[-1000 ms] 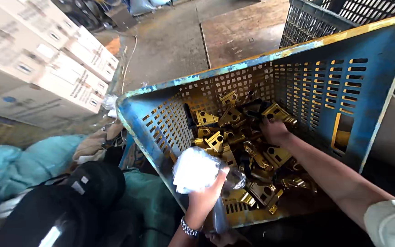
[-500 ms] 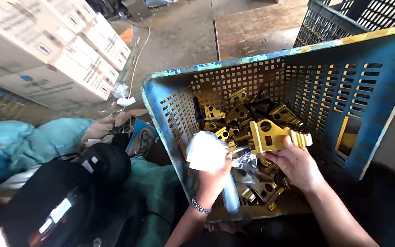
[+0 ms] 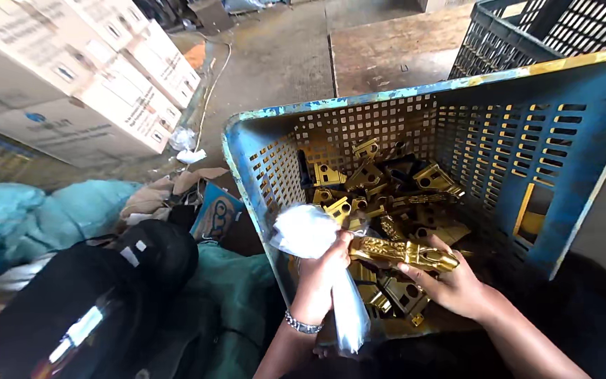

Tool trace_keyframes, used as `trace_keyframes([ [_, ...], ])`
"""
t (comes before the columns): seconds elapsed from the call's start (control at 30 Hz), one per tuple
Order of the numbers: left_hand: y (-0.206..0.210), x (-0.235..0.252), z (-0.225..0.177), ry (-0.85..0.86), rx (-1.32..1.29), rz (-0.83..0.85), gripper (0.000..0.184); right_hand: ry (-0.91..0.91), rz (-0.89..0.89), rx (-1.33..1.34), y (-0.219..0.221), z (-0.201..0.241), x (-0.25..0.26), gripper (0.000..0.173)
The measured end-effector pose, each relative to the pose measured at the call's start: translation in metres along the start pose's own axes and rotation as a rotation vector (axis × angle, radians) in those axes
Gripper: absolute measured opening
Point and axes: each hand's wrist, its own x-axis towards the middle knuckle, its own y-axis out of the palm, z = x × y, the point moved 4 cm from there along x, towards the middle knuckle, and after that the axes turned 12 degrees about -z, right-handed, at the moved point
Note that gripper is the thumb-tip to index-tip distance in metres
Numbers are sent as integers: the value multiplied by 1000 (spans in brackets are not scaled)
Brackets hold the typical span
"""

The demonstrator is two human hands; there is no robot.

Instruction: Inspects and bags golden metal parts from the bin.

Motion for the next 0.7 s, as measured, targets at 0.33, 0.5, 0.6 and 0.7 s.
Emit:
trace_keyframes([
  [0.33, 3, -10, 16, 279, 260, 74, 34, 661, 70, 104, 29, -11, -8, 45],
  [0.5, 3, -16, 28, 326, 325, 315, 34, 783, -275, 277, 21, -30, -4, 30],
  [0.6, -2, -16, 13, 337, 226, 336, 40, 577, -493, 443, -27, -29, 0, 28],
  [0.7, -7, -14, 7, 241, 171, 295, 39, 410, -513, 1101, -75, -27, 14, 29],
])
